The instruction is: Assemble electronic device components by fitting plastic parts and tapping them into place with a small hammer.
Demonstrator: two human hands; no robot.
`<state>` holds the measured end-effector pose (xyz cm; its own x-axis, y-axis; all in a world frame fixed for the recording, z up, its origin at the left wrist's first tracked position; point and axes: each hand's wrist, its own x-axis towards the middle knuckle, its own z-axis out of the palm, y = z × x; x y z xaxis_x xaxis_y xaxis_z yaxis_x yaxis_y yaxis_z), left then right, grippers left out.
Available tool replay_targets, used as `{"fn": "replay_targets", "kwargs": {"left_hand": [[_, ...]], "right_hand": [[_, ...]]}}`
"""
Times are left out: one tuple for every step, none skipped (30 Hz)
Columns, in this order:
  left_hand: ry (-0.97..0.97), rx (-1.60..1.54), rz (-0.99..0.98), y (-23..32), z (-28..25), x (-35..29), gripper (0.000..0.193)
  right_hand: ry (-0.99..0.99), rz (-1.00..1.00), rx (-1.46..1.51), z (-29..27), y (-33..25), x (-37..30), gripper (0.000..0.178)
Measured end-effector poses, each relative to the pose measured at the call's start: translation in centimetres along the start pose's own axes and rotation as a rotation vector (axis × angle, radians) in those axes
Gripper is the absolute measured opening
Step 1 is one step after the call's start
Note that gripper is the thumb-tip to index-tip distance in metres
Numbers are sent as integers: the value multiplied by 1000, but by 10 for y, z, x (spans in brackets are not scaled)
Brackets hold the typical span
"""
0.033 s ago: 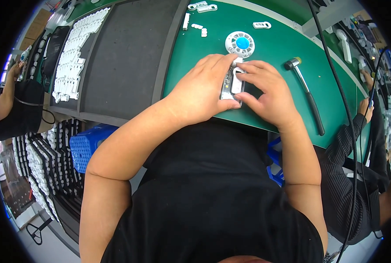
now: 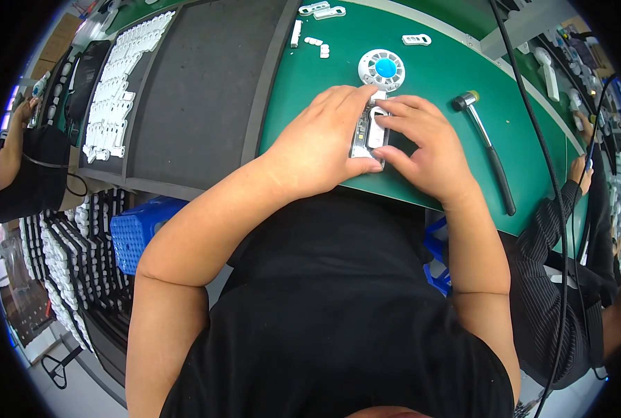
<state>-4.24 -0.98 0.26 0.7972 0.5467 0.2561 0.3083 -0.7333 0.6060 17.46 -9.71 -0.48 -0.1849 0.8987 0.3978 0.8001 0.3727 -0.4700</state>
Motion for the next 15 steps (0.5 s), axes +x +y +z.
{"fn": "replay_targets", "kwargs": {"left_hand": [[1, 2, 1, -1, 1, -1, 92], [2, 3, 2, 0, 0, -1, 92], [3, 10, 2, 0, 0, -1, 91], [2, 17, 3, 0, 0, -1, 91], [1, 23, 4, 0, 1, -2, 90], [0, 25, 6, 0, 1, -2, 90], [1, 30, 7, 0, 1, -1, 90], [1, 35, 9, 0, 1, -1, 90], [2, 40, 10, 0, 1, 0, 89], [0, 42, 14, 1, 1, 0, 89], [-9, 35, 4, 1, 0, -1, 89], [-17, 27, -8, 1, 0, -2, 90], [-25, 19, -19, 2, 1, -3, 90], [-26, 21, -16, 3, 1, -4, 90], [3, 39, 11, 3, 2, -6, 86]], "right_hand": [[-16, 0, -10, 0, -2, 0, 44], [-28, -3, -22, -2, -2, 1, 45], [-39, -5, -33, -2, -3, 2, 45], [-37, -5, -33, -2, -3, 1, 45], [-34, -13, -42, -2, -2, 1, 45], [-31, -21, -51, -1, -1, 0, 45], [-25, -27, -61, 0, 0, -1, 44], [-21, -24, -62, 1, 1, -1, 44], [-17, -30, -61, 2, 3, -1, 41], [-13, -35, -61, 3, 4, -1, 39], [-10, -41, -60, 3, 4, -1, 36], [-7, -40, -61, 4, 4, -1, 36], [11, -29, -58, 4, 4, -1, 35], [29, -18, -55, 5, 3, -1, 33], [47, -7, -53, 6, 3, -2, 32]]}}
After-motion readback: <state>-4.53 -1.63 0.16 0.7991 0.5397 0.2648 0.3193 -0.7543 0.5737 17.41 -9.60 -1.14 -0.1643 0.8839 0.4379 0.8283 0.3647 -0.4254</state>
